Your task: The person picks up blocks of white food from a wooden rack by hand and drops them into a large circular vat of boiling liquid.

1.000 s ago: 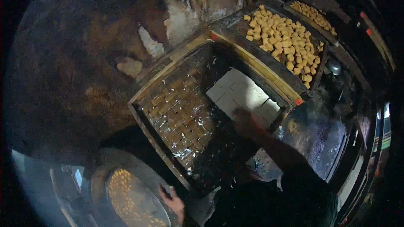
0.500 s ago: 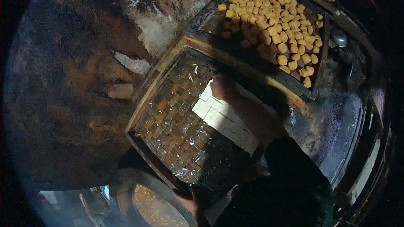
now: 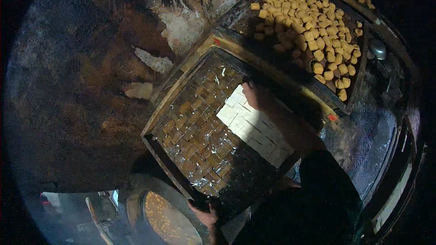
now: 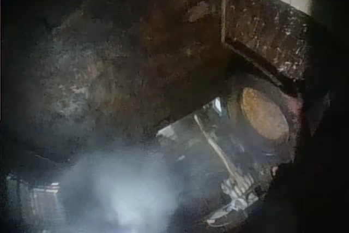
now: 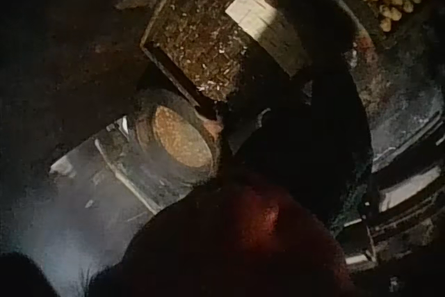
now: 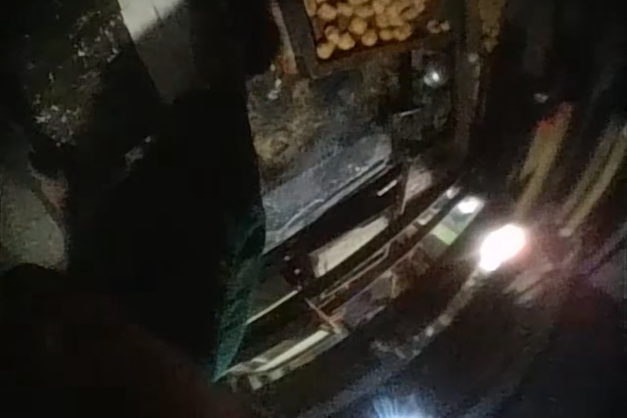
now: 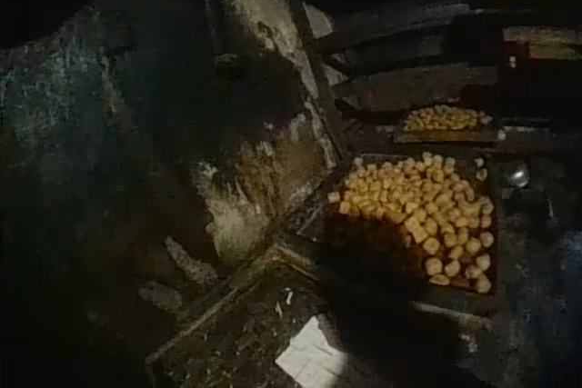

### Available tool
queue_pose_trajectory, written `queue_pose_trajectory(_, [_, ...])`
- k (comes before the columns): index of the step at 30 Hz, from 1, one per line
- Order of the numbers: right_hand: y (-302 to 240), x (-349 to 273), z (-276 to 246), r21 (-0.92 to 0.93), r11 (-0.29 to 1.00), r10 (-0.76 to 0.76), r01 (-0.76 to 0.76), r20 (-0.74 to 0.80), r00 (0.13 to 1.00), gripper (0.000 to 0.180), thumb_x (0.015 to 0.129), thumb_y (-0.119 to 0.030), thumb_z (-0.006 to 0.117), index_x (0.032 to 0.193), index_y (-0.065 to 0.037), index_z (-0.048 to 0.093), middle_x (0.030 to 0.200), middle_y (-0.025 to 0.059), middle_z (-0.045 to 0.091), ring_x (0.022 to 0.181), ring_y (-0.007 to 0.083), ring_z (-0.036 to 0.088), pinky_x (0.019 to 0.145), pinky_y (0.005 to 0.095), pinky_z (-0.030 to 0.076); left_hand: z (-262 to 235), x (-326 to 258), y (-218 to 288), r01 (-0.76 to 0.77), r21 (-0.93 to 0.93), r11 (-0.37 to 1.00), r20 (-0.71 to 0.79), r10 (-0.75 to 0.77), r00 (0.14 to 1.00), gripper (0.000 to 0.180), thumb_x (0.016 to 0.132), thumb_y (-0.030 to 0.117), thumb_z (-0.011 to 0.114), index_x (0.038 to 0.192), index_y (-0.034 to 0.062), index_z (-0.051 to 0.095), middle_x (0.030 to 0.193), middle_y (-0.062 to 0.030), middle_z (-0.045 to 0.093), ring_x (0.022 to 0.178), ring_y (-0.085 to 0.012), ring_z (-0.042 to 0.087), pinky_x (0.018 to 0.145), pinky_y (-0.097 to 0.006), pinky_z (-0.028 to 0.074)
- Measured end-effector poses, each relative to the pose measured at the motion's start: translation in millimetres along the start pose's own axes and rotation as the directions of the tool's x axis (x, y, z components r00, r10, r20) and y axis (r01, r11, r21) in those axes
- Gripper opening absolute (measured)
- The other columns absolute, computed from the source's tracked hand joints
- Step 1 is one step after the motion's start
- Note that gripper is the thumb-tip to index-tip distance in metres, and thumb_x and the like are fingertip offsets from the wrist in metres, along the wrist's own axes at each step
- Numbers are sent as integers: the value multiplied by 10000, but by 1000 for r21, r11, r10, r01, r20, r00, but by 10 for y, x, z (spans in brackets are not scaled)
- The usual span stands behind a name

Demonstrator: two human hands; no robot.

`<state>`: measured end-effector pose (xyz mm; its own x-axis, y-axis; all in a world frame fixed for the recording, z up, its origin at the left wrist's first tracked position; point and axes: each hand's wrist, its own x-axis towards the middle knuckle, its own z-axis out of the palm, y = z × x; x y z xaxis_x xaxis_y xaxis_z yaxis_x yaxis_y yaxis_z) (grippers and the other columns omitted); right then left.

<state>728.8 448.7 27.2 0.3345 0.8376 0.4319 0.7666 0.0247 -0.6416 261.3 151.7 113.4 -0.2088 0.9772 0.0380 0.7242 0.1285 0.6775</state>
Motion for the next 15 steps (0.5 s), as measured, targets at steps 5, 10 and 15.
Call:
queue_pose_trajectory(5, [-315, 144, -163, 52, 994, -99, 95, 77, 992, 172, 879, -238, 579, 917, -72, 600, 789, 162, 582, 762, 301, 587, 724, 404, 469, -48, -71, 27, 58, 19, 998, 22, -58, 998, 1021, 726, 282, 728, 1484, 34, 91, 1315, -301, 476, 1169, -452, 514, 947, -452, 446])
queue_pose_trajectory(10, [-506, 247, -81, 237, 970, -55, 53, 1, 998, 187, 894, -224, 558, 884, -45, 611, 831, 168, 610, 833, 335, 594, 749, 461, 464, 24, -16, -31, 4, -33, 999, -30, -5, 1000, 1030, 732, 397, 731, 1480, 36, 122, 1336, -299, 460, 1179, -437, 514, 948, -459, 444])
queue_pose_trajectory(15, [-455, 196, 10, -201, 941, -275, 272, 15, 961, 193, 831, -222, 635, 852, -32, 607, 860, 178, 601, 798, 394, 562, 681, 516, 453, -20, -55, 26, 11, 131, 991, -59, -4, 998, 1038, 738, 480, 716, 1480, 48, 133, 1316, -300, 480, 1149, -442, 535, 930, -465, 455])
